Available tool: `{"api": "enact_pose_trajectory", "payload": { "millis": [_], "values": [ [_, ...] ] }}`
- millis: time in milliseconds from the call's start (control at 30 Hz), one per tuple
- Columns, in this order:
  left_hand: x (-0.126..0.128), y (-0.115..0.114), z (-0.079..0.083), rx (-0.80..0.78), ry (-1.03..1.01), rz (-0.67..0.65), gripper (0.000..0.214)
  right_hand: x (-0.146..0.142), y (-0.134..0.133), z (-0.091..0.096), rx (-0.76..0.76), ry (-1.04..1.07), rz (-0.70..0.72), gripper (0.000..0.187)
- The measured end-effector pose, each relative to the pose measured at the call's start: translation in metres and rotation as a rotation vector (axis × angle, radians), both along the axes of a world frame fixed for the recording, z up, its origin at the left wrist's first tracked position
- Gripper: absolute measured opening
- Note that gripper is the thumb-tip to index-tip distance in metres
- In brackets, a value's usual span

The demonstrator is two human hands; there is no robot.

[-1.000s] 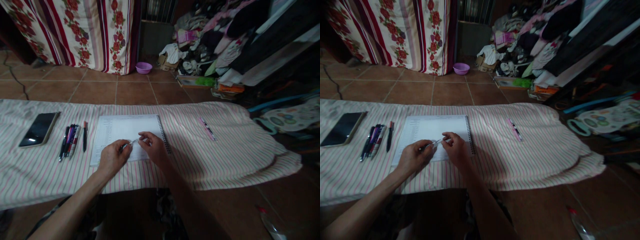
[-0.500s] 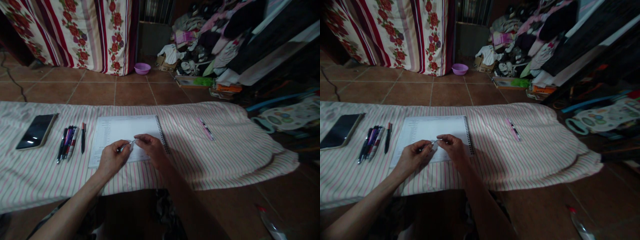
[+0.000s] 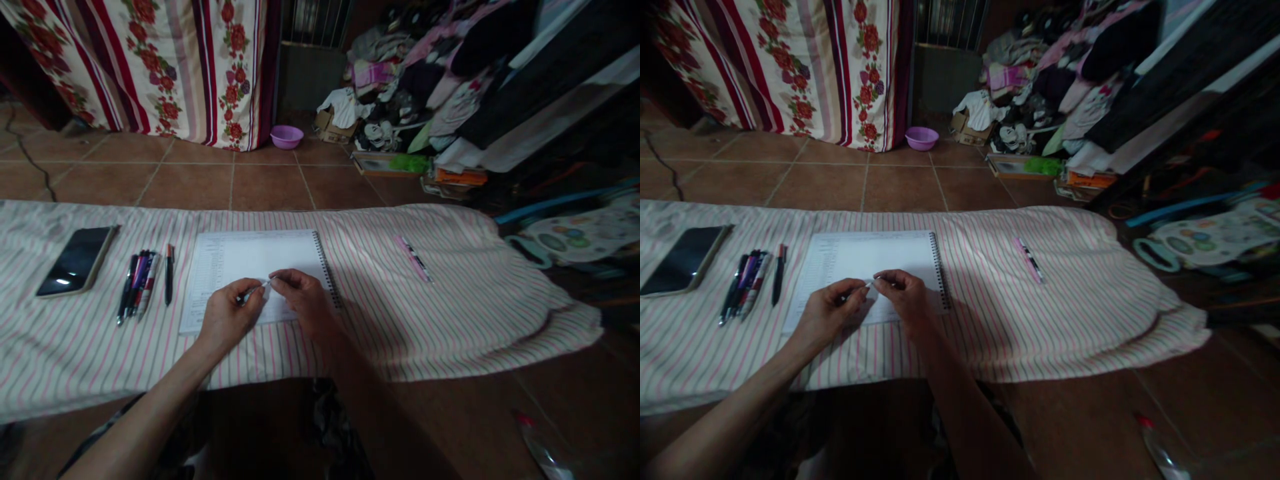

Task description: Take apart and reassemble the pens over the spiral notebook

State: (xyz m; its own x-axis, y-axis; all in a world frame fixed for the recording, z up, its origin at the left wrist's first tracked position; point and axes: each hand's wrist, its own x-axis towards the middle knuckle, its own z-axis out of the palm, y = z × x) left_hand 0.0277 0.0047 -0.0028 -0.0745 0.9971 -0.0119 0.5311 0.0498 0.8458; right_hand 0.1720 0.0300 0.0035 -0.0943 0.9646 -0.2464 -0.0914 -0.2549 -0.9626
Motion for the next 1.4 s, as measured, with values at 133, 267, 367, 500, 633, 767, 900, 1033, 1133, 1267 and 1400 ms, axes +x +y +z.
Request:
{"api": "enact_pose_trajectory", "payload": {
  "millis": [133, 267, 367, 500, 633, 767, 900, 1033, 1133, 1267, 1400],
  "values": [
    [0.001, 0.0, 0.0, 0.017, 0.017, 0.007, 0.033, -0.002, 0.0, -0.003, 0.004, -0.02, -0.017, 0.02],
    [0.001, -0.001, 0.003, 0.024, 0.051, 0.001, 0.031, -0.005, 0.001, -0.008, 0.082, -0.037, -0.031, 0.017],
    [0.001, -0.001, 0.004, 0.029, 0.055, 0.002, 0.031, -0.006, 0.0, -0.009, 0.082, -0.019, -0.022, 0.018],
    [0.0, -0.001, 0.004, 0.021, 0.03, 0.017, 0.032, -0.007, -0.001, -0.007, 0.042, 0.042, 0.0, 0.027],
    [-0.001, 0.0, 0.004, -0.013, 0.017, 0.042, 0.033, -0.001, 0.004, -0.007, -0.045, 0.137, -0.183, 0.026],
    [-0.003, 0.0, 0.002, -0.032, -0.009, 0.063, 0.033, 0.01, 0.012, -0.003, -0.213, 0.416, -0.382, 0.014],
    [-0.004, 0.001, 0.002, -0.051, -0.016, 0.078, 0.034, 0.016, 0.013, 0.01, -0.389, 0.648, -0.386, 0.017],
    [-0.003, 0.001, 0.003, -0.062, -0.008, 0.082, 0.033, 0.017, 0.008, 0.022, -0.496, 0.792, -0.289, 0.015],
    [-0.003, 0.001, 0.003, -0.056, 0.006, 0.075, 0.033, 0.018, 0.005, 0.022, -0.527, 0.82, -0.29, 0.02],
    [-0.004, 0.002, 0.001, -0.039, 0.01, 0.067, 0.033, 0.02, 0.005, 0.013, -0.471, 0.797, -0.229, 0.025],
    [-0.004, 0.002, 0.001, -0.039, 0.004, 0.063, 0.034, 0.016, 0.007, -0.002, -0.215, 0.659, -0.167, 0.027]
  ]
}}
